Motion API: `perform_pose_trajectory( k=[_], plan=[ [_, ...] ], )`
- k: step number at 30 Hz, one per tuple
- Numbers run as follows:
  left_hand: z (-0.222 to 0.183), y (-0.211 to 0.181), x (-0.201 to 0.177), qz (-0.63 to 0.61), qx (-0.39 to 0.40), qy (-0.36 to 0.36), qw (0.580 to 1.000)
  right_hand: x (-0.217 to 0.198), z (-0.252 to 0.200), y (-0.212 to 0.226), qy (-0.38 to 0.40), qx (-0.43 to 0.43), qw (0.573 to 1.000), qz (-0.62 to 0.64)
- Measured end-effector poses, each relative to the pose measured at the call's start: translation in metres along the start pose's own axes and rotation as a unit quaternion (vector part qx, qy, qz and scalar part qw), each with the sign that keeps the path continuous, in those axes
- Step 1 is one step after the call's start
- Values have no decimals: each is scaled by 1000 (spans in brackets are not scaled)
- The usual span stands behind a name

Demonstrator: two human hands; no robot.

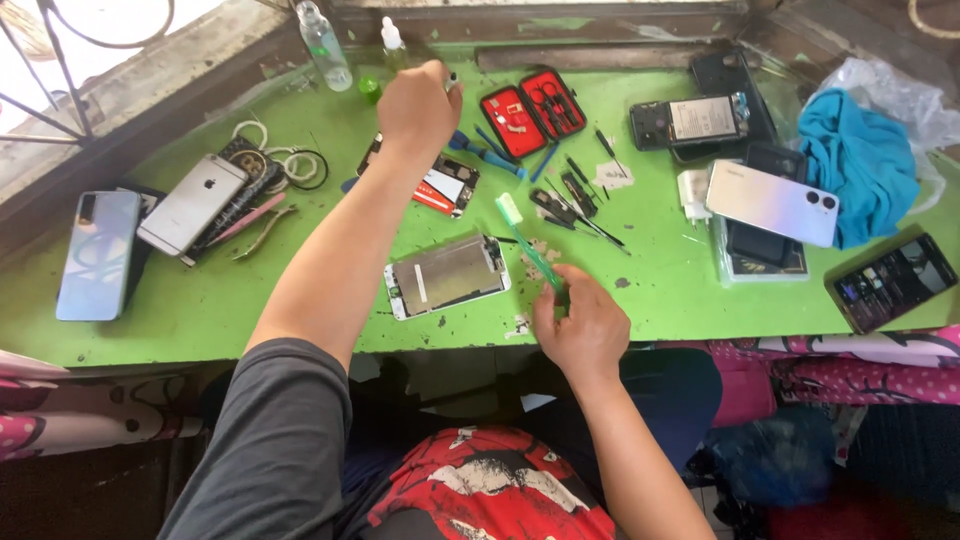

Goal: The person cleans the edges of a disassembled smartphone with a green plastic tool, then uses a screwdriver to remove screws from the bottom of the device. The person continues to manipulate the phone and tools on a green workbench.

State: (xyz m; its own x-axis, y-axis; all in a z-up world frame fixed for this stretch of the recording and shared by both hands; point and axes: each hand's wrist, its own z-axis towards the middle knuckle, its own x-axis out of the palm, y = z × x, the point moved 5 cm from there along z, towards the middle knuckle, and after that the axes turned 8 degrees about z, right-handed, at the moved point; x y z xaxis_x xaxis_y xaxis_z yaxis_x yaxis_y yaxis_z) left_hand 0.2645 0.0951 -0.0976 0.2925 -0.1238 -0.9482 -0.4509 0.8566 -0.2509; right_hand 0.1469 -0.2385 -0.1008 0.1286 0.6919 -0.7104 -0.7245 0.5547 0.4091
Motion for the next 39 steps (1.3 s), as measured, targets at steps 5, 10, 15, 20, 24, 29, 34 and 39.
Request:
perform_pose_trajectory(
  k=[5,10,15,20,24,29,34,39],
  plan=[
    [-42,-9,-41,-87,9,-58,995,-4,2,3,-12,-5,1000,2],
    [-133,-14,-71,-161,56,-47,984,-5,6,1,-18,-19,999,18],
    [-228,-10,-79,-219,139,-140,956,-11,-1,-15,-50,-36,998,20],
    [-272,-19,-64,-275,135,-145,941,-22,5,-6,-22,-21,999,37],
    [-287,-42,-57,-290,140,-180,929,-33,7,8,-77,-22,995,54],
    [-289,-65,-61,-282,179,-172,927,-38,2,45,-29,-59,986,150],
    [-289,-65,-54,-276,202,-195,919,-45,6,57,14,6,987,161],
    [-293,-57,-53,-289,184,-227,912,-39,8,63,67,88,957,269]
  ],
)
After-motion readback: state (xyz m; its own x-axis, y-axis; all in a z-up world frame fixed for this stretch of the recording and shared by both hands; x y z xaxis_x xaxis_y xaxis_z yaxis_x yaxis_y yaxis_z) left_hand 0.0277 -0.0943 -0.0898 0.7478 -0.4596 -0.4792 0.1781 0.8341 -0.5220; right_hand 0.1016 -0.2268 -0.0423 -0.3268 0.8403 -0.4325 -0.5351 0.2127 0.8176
